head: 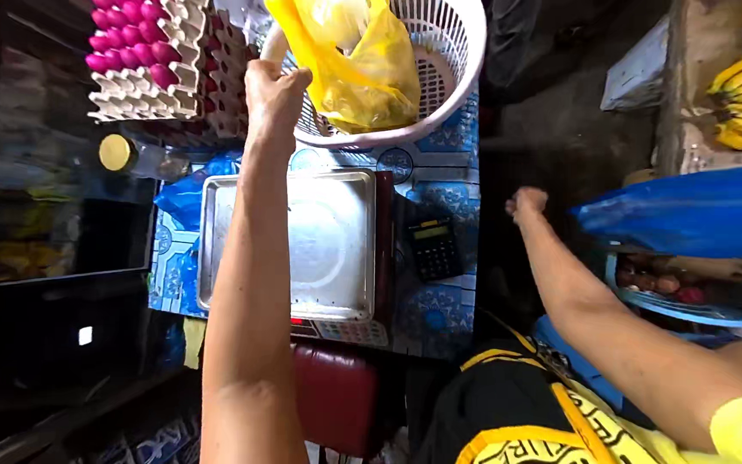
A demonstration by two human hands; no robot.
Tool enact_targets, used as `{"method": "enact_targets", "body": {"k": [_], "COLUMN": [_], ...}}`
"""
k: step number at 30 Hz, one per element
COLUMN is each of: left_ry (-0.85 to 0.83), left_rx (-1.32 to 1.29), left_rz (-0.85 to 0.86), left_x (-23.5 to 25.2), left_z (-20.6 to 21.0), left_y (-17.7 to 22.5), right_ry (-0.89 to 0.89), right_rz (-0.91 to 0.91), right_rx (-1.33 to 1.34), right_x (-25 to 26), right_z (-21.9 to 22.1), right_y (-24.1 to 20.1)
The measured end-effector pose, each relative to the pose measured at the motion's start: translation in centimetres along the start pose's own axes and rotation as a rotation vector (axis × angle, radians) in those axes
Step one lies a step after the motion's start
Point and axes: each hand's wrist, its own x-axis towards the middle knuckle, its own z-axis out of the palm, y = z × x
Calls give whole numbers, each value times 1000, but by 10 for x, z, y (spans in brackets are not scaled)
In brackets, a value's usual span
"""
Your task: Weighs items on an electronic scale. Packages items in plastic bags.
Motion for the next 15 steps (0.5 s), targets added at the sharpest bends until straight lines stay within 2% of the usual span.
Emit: {"method": "enact_targets", "body": {"k": [2,5,6,8,11,12,15], "left_ry": [52,15,-32,-147,-402,-514,-812], "left_rx": [144,210,189,110,-82,-177,-468], "left_rz": [91,304,378,572,894,924,862], "left_x": [-10,-41,-59,-101,-179,-208,-276], "left_z": [-6,-21,-26,-40,-73,-86,-111], "left_y": [-1,11,16,18,-5,-22,-92], "right_ry": [-124,-321,-316,-213,-49,-24,-6], "right_rz": [70,4,-23,-122,-418,-558,-1052], "right_rx": [-210,-610,-666,-610,-497,-503,-637], "right_x": [-10,-39,-54,-89,-139,-155,-196], "right_z": [-15,-31,-34,-34,-31,-32,-32], "right_y": [51,97,104,112,125,133,161]}}
